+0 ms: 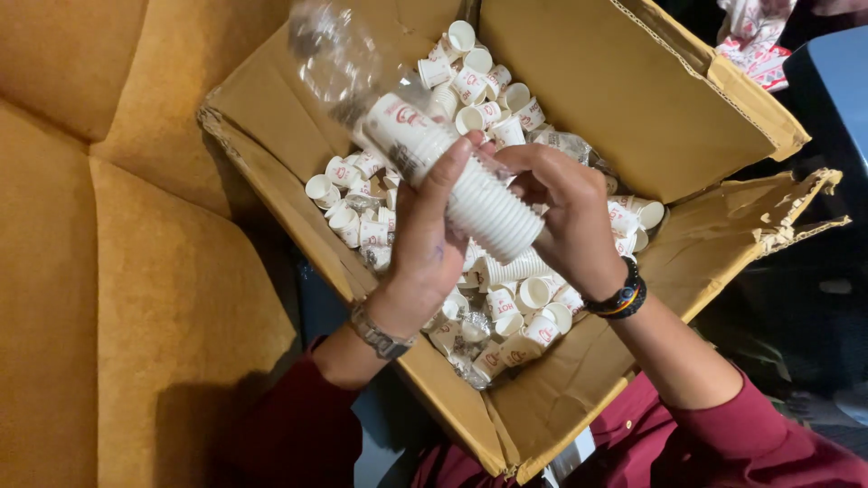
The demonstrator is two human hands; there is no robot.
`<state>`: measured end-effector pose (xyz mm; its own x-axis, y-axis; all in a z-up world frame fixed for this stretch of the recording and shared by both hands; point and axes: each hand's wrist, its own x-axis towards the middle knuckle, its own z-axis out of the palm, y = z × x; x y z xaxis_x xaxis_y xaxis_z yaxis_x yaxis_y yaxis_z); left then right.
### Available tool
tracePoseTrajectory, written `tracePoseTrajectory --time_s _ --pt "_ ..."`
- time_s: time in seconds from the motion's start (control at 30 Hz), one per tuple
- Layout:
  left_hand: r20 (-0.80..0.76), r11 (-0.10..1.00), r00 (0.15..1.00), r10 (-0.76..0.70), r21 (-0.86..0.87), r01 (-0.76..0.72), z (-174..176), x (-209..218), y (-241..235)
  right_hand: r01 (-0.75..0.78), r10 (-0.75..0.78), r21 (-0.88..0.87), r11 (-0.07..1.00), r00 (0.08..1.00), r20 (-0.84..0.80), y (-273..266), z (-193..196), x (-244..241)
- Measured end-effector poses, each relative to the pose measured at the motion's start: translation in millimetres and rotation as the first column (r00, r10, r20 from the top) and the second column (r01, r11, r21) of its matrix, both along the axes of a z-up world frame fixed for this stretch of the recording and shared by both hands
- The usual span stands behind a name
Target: Packing stacks of small paper cups into a large cardboard box.
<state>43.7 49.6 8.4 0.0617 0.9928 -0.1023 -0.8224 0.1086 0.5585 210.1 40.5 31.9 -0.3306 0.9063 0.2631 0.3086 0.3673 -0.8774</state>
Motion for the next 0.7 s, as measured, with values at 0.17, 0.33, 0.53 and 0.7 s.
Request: tracePoseTrajectory --time_s 0.17,0.33,0.53,0.7 --pt "-0.057 0.987 0.996 -0.069 0.143 0.076 6 8 -8 0.077 -0.082 0.219 0.973 0.997 0.012 -2 25 -13" --pt "-0.134 0.949 0.951 -0.279 0.11 0.294 -14 9 -15 0.024 -0.002 0.21 0.977 0.994 -0.107 -2 9 1" --pt "0.111 0.973 0.978 -0.176 0.169 0.156 -8 -4 -3 0.047 -0.021 0.18 0.983 0.989 -0.144 -4 4 8" --pt "0.075 1.0 0.997 -0.011 0.019 0.01 -8 5 -8 0.11 -0.1 0.229 0.967 0.994 -0.052 -9 10 -10"
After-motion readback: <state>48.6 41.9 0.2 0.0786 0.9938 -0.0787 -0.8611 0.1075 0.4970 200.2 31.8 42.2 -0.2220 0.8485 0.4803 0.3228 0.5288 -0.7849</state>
